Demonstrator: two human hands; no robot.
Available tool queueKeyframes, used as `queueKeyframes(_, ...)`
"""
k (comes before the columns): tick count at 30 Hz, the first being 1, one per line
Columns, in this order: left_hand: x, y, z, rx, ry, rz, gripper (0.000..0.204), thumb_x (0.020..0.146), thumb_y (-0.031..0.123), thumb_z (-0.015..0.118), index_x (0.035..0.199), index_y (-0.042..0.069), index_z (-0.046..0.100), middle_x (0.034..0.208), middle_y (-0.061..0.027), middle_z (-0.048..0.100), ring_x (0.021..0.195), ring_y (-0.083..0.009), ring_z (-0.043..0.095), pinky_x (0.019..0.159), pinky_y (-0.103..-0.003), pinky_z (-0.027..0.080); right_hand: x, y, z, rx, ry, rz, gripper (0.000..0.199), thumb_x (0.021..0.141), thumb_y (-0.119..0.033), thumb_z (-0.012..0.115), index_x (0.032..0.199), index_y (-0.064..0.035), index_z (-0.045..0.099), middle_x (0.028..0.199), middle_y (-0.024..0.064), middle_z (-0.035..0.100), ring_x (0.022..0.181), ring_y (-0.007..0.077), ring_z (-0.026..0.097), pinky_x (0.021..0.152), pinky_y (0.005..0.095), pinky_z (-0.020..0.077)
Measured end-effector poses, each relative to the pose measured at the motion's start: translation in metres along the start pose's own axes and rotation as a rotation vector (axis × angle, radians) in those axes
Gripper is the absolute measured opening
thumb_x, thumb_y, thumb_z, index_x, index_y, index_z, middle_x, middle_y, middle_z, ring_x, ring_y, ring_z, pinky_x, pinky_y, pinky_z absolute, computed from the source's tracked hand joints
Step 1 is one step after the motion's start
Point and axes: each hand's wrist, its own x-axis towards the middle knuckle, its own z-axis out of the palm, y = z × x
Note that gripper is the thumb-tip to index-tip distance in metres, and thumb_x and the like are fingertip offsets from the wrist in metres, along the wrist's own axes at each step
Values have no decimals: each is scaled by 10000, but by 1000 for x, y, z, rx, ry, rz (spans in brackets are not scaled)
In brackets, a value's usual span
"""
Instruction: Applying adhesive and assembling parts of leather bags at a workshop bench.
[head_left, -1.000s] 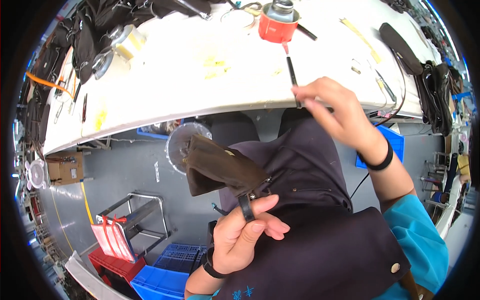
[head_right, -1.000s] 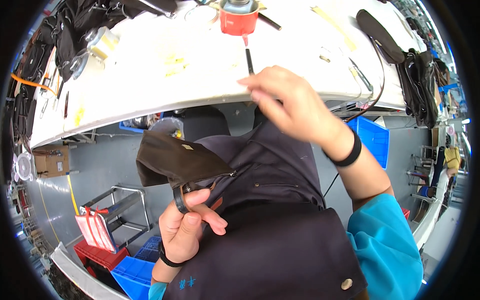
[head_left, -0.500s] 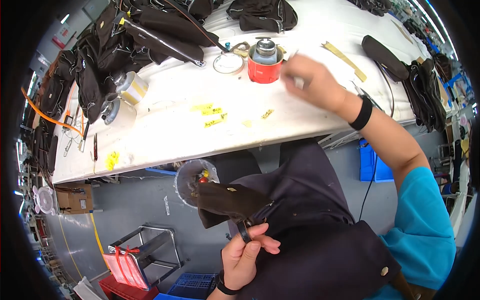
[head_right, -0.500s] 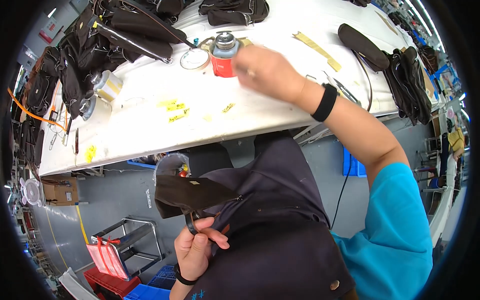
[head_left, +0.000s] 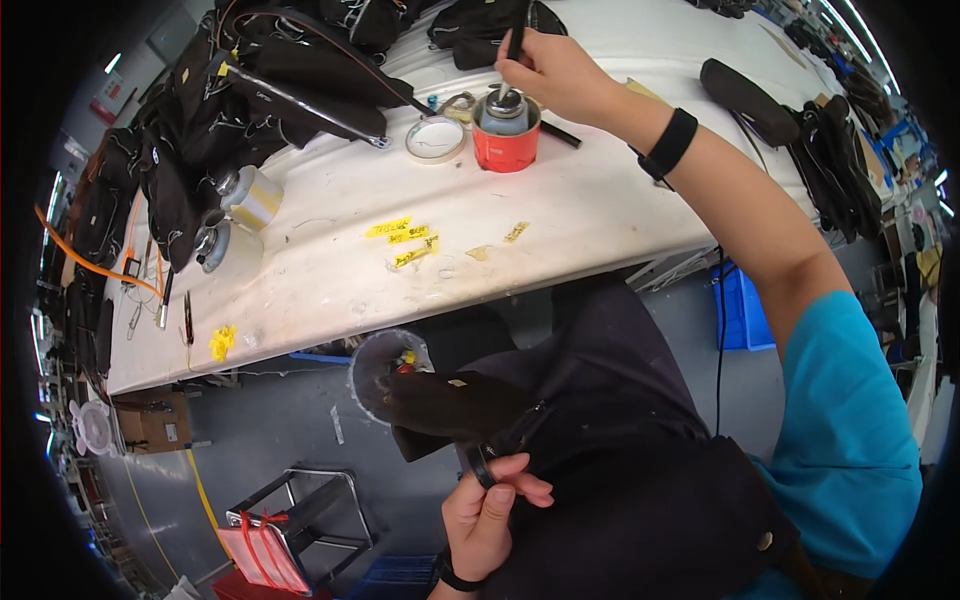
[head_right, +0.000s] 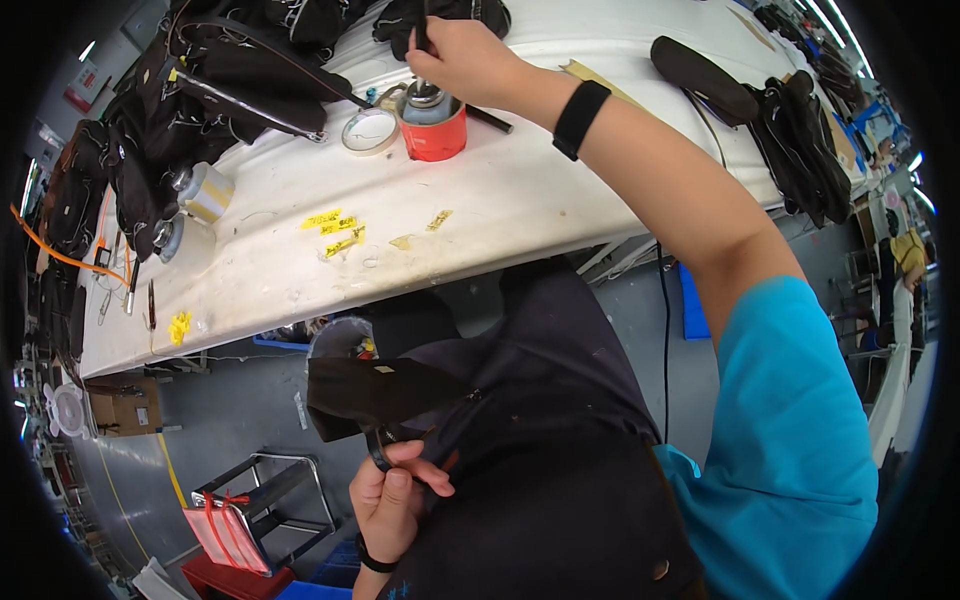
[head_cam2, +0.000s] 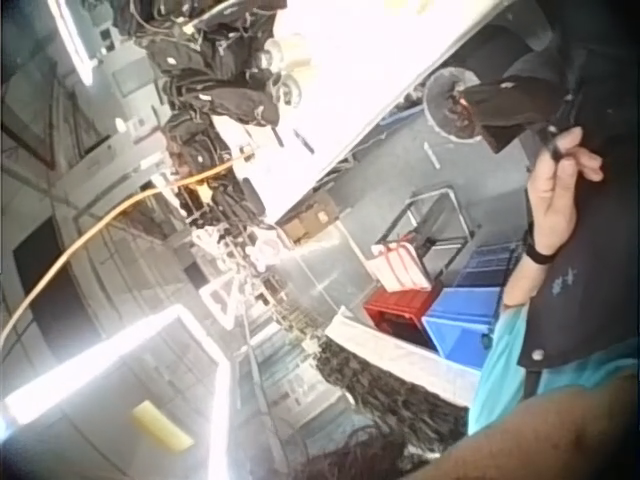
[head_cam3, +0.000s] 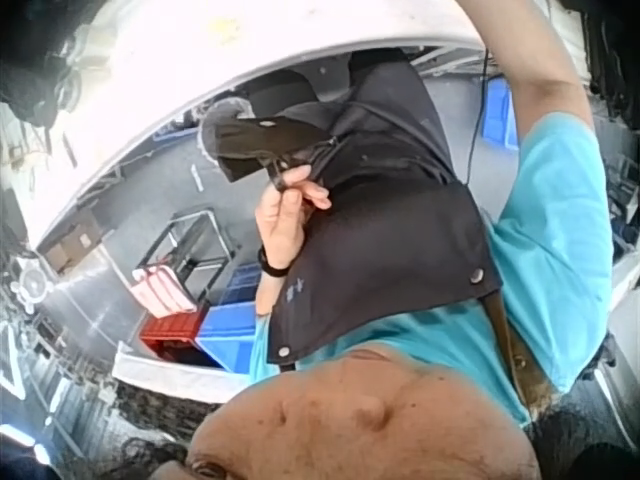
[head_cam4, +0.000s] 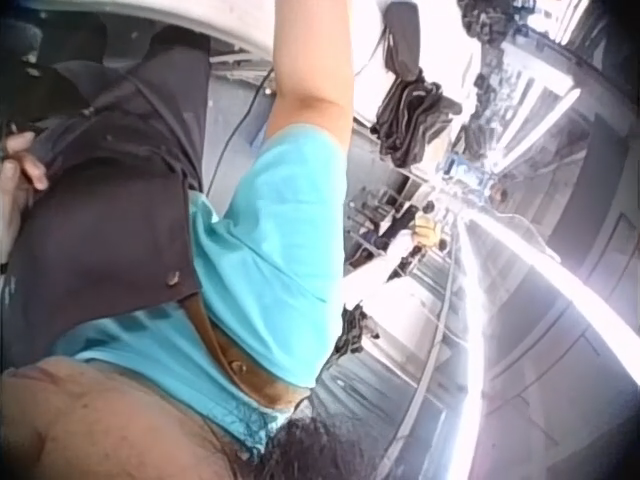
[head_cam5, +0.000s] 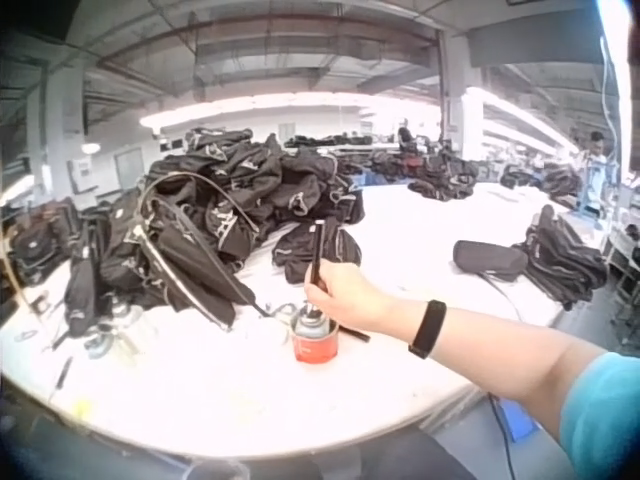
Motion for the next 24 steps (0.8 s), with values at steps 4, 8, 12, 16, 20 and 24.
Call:
queueKeyframes(4, -1, -1, 2, 2, -4, -11, 324, 982, 177, 458, 1204, -53, 512, 915, -164, 656, 800, -220, 644, 778, -342, 514, 8, 11, -9, 68, -6, 10, 223, 878, -247, 564, 933, -34, 600, 738, 58, 588, 693, 155, 559, 645, 295, 445)
queueKeyframes(8, -5, -1, 0, 13, 13, -26, 324, 980, 185, 463, 1191, -54, 520, 903, -160, 657, 799, -220, 644, 779, -344, 515, -17, 36, -41, 463, 118, 237, 243, 887, -273, 588, 945, -43, 639, 769, -23, 556, 697, 51, 487, 620, 200, 393)
queueKeyframes(12, -1, 0, -1, 19, 1, -23, 315, 981, 192, 463, 1168, -53, 529, 895, -159, 658, 782, -218, 646, 765, -343, 520, -90, 70, -86, 500, 231, 422, 228, 913, -226, 561, 981, -25, 643, 761, -31, 546, 683, 29, 467, 569, 167, 345)
queueKeyframes(16, 2, 1, 2, 18, -22, -69, 310, 981, 197, 463, 1163, -48, 522, 896, -163, 660, 746, -216, 649, 719, -331, 530, -145, 82, -91, 323, 238, 481, 171, 913, -185, 570, 935, -19, 607, 730, -27, 537, 657, 39, 470, 582, 179, 355)
queueKeyframes(20, 6, 2, 10, 30, 29, -105, 295, 982, 227, 460, 1120, -30, 505, 808, -162, 645, 627, -197, 620, 641, -322, 533, -168, 107, -64, 141, 239, 406, 209, 894, -216, 605, 893, -8, 611, 662, 5, 545, 599, 63, 474, 540, 231, 383)
queueKeyframes(24, 4, 5, 11, 19, -21, -136, 242, 977, 100, 422, 1150, -37, 523, 909, -155, 668, 727, -181, 644, 675, -280, 520, -167, 105, -62, -96, 272, 308, 221, 895, -209, 608, 891, 11, 621, 633, 17, 560, 598, 69, 483, 561, 246, 420)
